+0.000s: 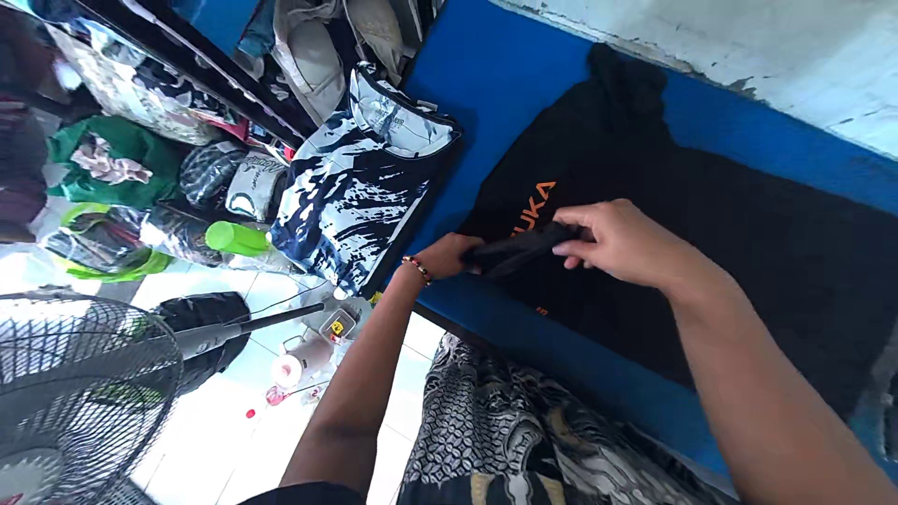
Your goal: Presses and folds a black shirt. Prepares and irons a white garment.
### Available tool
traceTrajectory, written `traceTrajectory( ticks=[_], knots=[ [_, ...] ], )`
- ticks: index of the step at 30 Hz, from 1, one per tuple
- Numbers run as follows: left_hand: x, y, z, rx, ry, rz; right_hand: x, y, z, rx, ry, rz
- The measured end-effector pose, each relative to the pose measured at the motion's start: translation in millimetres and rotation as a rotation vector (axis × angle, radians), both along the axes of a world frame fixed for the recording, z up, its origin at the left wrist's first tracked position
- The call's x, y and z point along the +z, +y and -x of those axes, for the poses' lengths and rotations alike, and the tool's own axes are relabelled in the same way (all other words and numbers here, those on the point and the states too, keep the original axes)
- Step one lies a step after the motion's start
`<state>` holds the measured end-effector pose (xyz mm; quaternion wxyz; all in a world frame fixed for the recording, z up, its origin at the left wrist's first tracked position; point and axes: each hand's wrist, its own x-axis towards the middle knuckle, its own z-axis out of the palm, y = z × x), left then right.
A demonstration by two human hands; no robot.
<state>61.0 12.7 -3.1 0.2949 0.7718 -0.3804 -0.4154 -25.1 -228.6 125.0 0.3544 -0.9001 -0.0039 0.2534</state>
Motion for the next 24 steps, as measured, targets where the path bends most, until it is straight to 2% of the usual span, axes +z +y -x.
traceTrajectory(
  ticks=[3,6,7,9,12,14,16,18,20,21,24],
  knots=[
    [-2,14,-5,0.124,-0.035,-0.038,-30,-1,-22,-0.179,-0.061,0.034],
    [-14,30,4,0.316,-0.121,-0.068,-88,14,-27,-0.367,-0.215,0.055],
    [-17,35,11,0.402,-0.168,-0.097,-109,22,-21,-0.358,-0.268,0.069],
    [-16,34,21,0.534,-0.238,-0.232,-151,36,-1,-0.203,-0.365,0.139],
    [-4,-4,36,0.665,-0.422,-0.404,-195,44,14,0.021,-0.339,0.24],
    [-4,-38,48,0.608,-0.561,-0.233,-186,43,5,0.035,-0.235,0.209],
    [-17,-68,55,0.386,-0.629,0.067,-165,36,9,-0.019,-0.205,0.142],
    [-38,-82,50,0.184,-0.646,0.227,-160,20,47,-0.16,-0.446,0.123],
    [-54,-76,43,0.089,-0.61,0.093,-171,-16,115,-0.291,-0.659,0.211],
    [-61,-73,39,0.084,-0.62,0.039,-178,-43,156,-0.366,-0.664,0.316],
    [-68,-72,36,0.1,-0.661,-0.037,-195,-130,270,-0.731,-0.34,0.571]
  ],
)
